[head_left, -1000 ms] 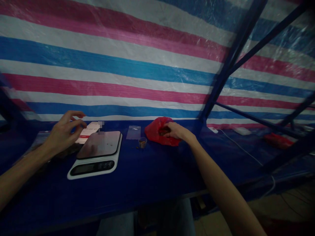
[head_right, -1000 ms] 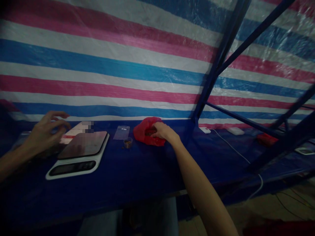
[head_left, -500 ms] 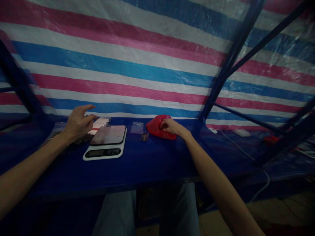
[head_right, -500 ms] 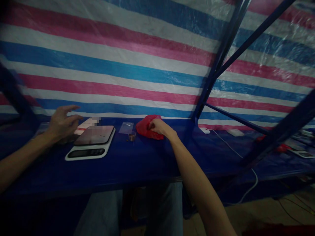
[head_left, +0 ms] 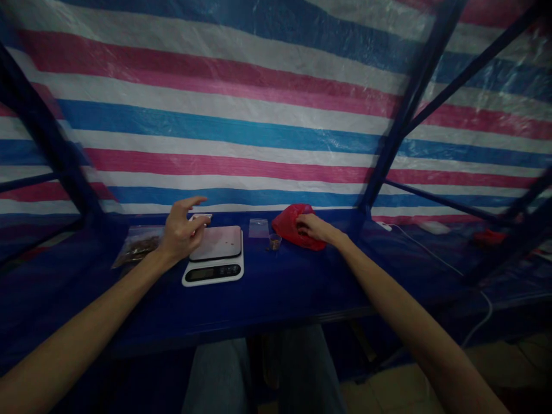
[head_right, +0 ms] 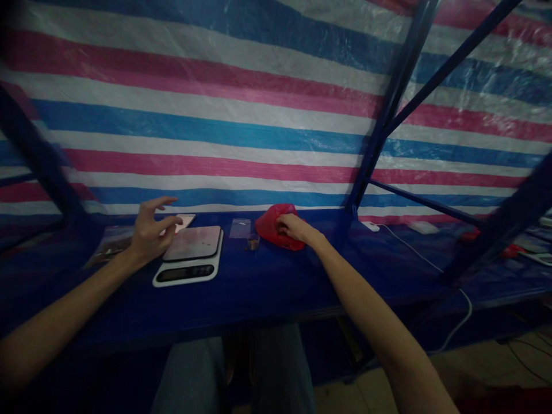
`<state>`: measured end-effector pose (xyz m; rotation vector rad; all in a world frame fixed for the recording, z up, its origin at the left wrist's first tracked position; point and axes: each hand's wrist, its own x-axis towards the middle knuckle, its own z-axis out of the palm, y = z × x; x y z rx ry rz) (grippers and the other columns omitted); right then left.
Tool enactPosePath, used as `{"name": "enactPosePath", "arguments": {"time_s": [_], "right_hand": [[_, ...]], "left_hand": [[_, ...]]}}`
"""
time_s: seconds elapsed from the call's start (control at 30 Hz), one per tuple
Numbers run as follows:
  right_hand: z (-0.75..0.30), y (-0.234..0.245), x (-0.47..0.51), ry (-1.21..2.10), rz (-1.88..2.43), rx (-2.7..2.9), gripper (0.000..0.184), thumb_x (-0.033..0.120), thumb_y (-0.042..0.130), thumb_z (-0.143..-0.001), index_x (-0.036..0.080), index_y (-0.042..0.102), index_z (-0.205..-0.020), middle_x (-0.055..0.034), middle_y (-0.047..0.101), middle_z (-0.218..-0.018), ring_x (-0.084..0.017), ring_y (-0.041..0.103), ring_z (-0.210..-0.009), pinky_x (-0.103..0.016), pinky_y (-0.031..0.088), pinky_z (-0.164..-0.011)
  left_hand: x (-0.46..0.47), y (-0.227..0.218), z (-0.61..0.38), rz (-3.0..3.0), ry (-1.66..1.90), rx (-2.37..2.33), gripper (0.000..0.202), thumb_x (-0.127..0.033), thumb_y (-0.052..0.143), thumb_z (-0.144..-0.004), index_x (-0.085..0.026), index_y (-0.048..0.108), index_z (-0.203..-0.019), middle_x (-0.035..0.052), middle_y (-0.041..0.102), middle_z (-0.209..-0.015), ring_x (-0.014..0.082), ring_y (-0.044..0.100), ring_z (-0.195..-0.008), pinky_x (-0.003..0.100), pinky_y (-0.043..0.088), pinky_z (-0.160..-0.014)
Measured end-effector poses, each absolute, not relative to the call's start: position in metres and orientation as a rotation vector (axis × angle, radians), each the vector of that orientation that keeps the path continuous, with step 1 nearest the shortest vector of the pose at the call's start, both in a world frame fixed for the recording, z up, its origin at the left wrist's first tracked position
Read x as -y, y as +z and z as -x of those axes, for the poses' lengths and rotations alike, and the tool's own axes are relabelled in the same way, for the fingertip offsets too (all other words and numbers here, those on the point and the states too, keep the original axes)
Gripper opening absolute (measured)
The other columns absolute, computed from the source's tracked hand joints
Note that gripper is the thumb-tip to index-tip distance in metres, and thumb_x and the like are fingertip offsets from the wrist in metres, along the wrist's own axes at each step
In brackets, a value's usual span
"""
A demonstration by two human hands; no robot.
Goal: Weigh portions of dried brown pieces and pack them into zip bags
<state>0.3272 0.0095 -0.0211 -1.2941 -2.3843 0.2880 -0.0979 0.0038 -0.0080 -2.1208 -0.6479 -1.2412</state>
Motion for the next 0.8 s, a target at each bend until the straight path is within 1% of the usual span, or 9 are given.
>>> {"name": "enactPosePath", "arguments": {"time_s": [0.1,0.17,0.3,0.4,0.47,0.57,0.67,0.8], "right_hand": [[-0.327,-0.022,-0.007,0.277,1.273,2.306,0.02,0.002,0.058,-0.079,0.016,0.072,-0.083,-0.0065,0.075,-0.086,-0.019,0.067,-0.078,-0.028,0.052,-0.073],[-0.328,-0.022,-0.006,0.246,1.27,2.217,0.02,0.005,0.056,-0.081,0.016,0.073,-0.084,-0.0069,0.075,-0.087,-0.02,0.067,-0.078,-0.03,0.053,-0.074],[-0.331,-0.017,-0.007,0.129,1.247,1.969,0.015,0.018,0.059,-0.085,0.016,0.074,-0.084,-0.0093,0.076,-0.087,-0.022,0.068,-0.078,-0.034,0.053,-0.076],[-0.323,-0.012,-0.01,0.097,1.169,1.827,0.017,0.029,0.064,-0.084,0.016,0.075,-0.086,-0.01,0.077,-0.088,-0.023,0.069,-0.081,-0.036,0.054,-0.079],[-0.312,-0.012,-0.01,0.144,1.104,1.807,0.02,0.034,0.068,-0.082,0.017,0.076,-0.088,-0.0092,0.077,-0.088,-0.023,0.07,-0.082,-0.036,0.055,-0.079],[-0.29,-0.016,-0.007,0.277,1.022,1.831,0.026,0.039,0.074,-0.077,0.017,0.077,-0.09,-0.0082,0.078,-0.088,-0.022,0.071,-0.081,-0.034,0.056,-0.077],[-0.272,-0.023,-0.002,0.412,0.966,1.845,0.027,0.04,0.078,-0.074,0.016,0.078,-0.087,-0.0083,0.078,-0.086,-0.022,0.071,-0.079,-0.034,0.056,-0.077],[-0.261,-0.032,0.0,0.503,0.933,1.811,0.026,0.04,0.08,-0.071,0.017,0.078,-0.085,-0.0084,0.079,-0.087,-0.022,0.072,-0.081,-0.037,0.057,-0.081]], "left_hand": [[-0.002,-0.01,0.098,2.117,-1.229,0.539,0.022,-0.003,0.059,-0.075,-0.021,0.068,-0.082,0.0069,0.055,-0.137,0.0282,0.055,-0.122,0.048,0.054,-0.093],[-0.004,-0.011,0.098,2.101,-1.253,0.483,0.022,-0.002,0.058,-0.075,-0.021,0.067,-0.082,0.0066,0.053,-0.141,0.0283,0.054,-0.124,0.049,0.052,-0.097],[-0.01,-0.01,0.098,2.091,-1.223,0.468,0.021,-0.002,0.058,-0.076,-0.02,0.065,-0.084,0.0072,0.049,-0.145,0.029,0.053,-0.124,0.048,0.05,-0.097],[-0.016,-0.011,0.101,2.067,-1.162,0.521,0.018,-0.003,0.056,-0.077,-0.018,0.064,-0.083,0.0106,0.049,-0.145,0.029,0.055,-0.12,0.047,0.049,-0.095],[-0.021,-0.011,0.105,2.04,-1.109,0.555,0.016,-0.003,0.055,-0.078,-0.017,0.063,-0.08,0.013,0.05,-0.143,0.0285,0.056,-0.116,0.047,0.049,-0.093],[-0.026,-0.008,0.113,2.019,-1.039,0.601,0.017,-0.002,0.054,-0.076,-0.017,0.061,-0.076,0.0132,0.052,-0.14,0.0286,0.056,-0.116,0.046,0.049,-0.092],[-0.026,-0.002,0.12,2.005,-0.983,0.693,0.018,-0.002,0.054,-0.074,-0.018,0.061,-0.077,0.0129,0.052,-0.141,0.0308,0.053,-0.121,0.048,0.047,-0.094],[-0.024,0.002,0.127,2.031,-0.94,0.781,0.017,-0.004,0.052,-0.076,-0.018,0.061,-0.078,0.0147,0.05,-0.144,0.0327,0.051,-0.126,0.05,0.046,-0.096]]}}
